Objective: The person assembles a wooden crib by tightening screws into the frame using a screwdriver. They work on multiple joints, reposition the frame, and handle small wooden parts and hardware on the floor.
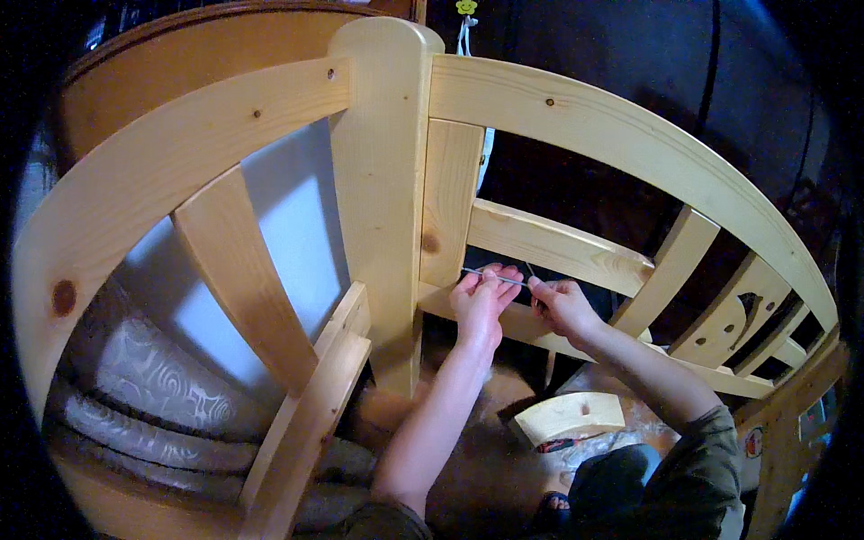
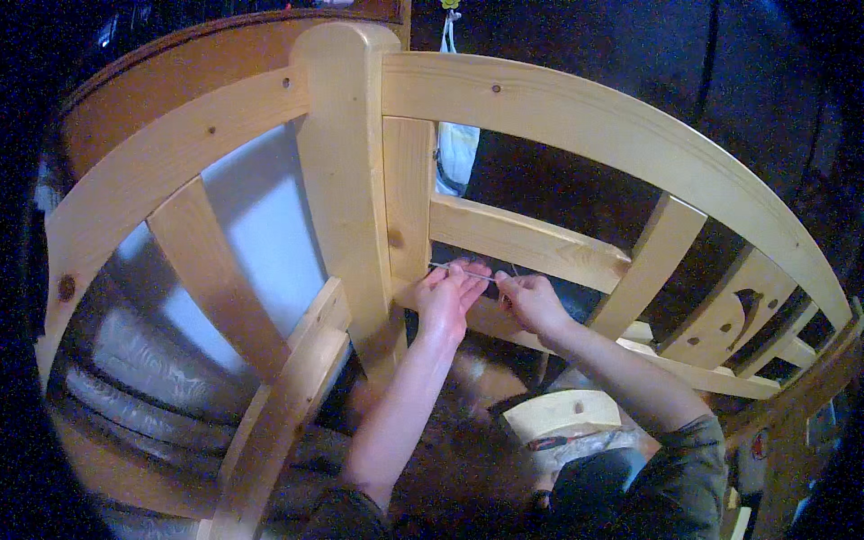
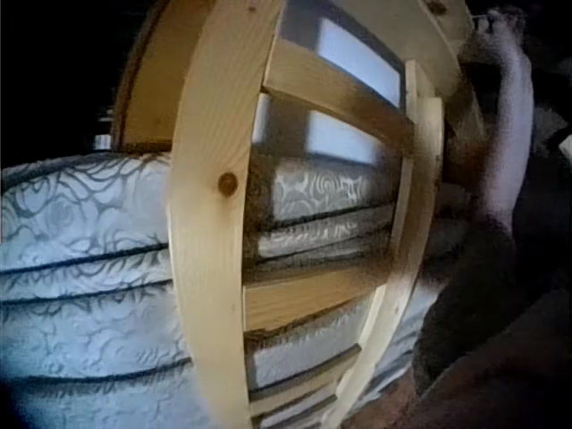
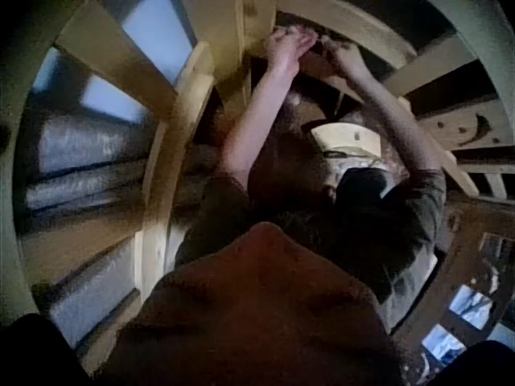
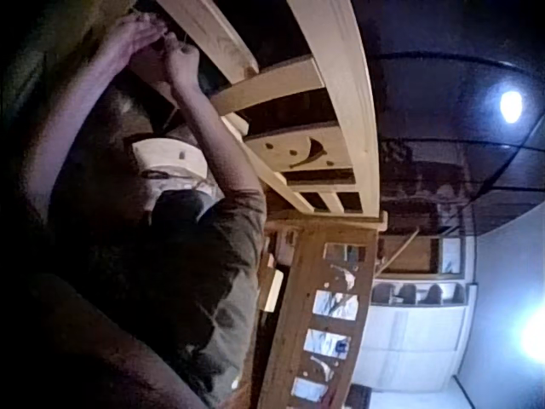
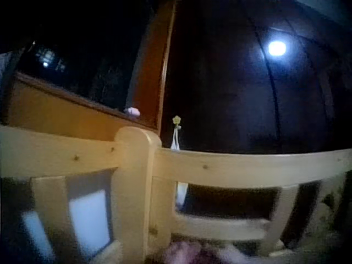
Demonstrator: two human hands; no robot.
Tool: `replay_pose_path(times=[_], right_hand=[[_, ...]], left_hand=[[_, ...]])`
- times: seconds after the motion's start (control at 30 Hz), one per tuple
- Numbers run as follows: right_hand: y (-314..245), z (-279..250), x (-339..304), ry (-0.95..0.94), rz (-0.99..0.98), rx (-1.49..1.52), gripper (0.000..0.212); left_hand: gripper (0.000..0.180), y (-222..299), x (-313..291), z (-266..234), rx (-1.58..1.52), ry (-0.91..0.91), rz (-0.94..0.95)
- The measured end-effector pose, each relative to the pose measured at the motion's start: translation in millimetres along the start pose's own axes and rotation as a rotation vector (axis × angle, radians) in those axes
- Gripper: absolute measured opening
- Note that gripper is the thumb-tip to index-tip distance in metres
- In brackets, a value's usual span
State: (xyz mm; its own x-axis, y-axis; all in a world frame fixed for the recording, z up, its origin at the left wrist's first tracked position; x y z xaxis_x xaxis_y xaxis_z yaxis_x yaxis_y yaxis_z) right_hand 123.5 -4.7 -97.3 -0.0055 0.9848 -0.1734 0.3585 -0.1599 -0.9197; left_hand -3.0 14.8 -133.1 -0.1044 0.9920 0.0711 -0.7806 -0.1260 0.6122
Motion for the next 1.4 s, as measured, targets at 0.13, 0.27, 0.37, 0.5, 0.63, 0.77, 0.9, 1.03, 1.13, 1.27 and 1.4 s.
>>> replay_pose_path(times=[0.13, 0.27, 0.37, 0.5, 0.63, 0.77, 0.9, 1.03, 1.13, 1.27, 1.4], right_hand=[[0.5, -5.2, 2.6, -0.01, -0.212, -0.147, 0.044], [2.2, -8.2, 13.4, 0.101, -0.499, -0.383, 0.042], [6.7, -14.3, 7.8, 0.082, -0.242, -0.214, 0.041], [19.3, -33.6, -23.2, -0.092, -0.057, 0.001, 0.042], [13.6, -40.6, -52.3, -0.093, -0.134, -0.072, 0.038], [-48.3, -44.8, -85.8, 0.137, -0.57, -0.381, 0.026], [-101.7, -54.9, -72.4, 0.508, -0.99, -0.502, 0.023], [-122.1, -52.8, -59.1, 0.615, -0.963, -0.584, 0.024], [-128.7, -53.0, -52.7, 0.615, -1.002, -0.588, 0.024], [-134.9, -55.9, -46.5, 0.615, -1.07, -0.616, 0.023], [-135.8, -56.0, -46.1, 0.616, -1.056, -0.645, 0.022]], left_hand=[[0.017, -8.5, 3.2, -0.8, -0.148, -0.104, 0.018], [0.017, -11.7, 8.7, -6.1, -0.194, -0.208, 0.008], [0.016, -9.7, 3.8, -0.1, -0.113, -0.233, 0.007], [0.017, -17.8, -15.3, 22.9, 0.028, -0.306, 0.001], [0.024, -3.7, -44.5, 37.3, 0.27, -0.308, 0.137], [0.026, 37.9, -47.5, 67.5, 0.191, -0.357, 0.273], [0.025, 68.2, -20.6, 111.9, 0.001, -0.376, 0.229], [0.025, 76.3, 7.4, 121.0, -0.065, -0.378, 0.211], [0.024, 80.8, 11.3, 122.0, -0.072, -0.341, 0.212], [0.022, 79.7, 15.8, 120.3, -0.112, -0.337, 0.212], [0.023, 79.8, 15.2, 118.8, -0.141, -0.309, 0.226]])
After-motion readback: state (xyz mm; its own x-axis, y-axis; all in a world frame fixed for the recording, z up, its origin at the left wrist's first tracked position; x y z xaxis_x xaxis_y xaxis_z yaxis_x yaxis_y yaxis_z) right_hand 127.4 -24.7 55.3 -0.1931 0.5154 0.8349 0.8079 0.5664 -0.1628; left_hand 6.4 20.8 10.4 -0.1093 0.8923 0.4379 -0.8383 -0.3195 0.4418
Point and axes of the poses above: each hand's wrist, its own x-axis towards the middle knuckle, its own z-axis out of the palm, y = z × x, the point moved 5 cm from there along x, towards the middle knuckle, and after that the axes turned 6 degrees about z, right-handed, at the moved point
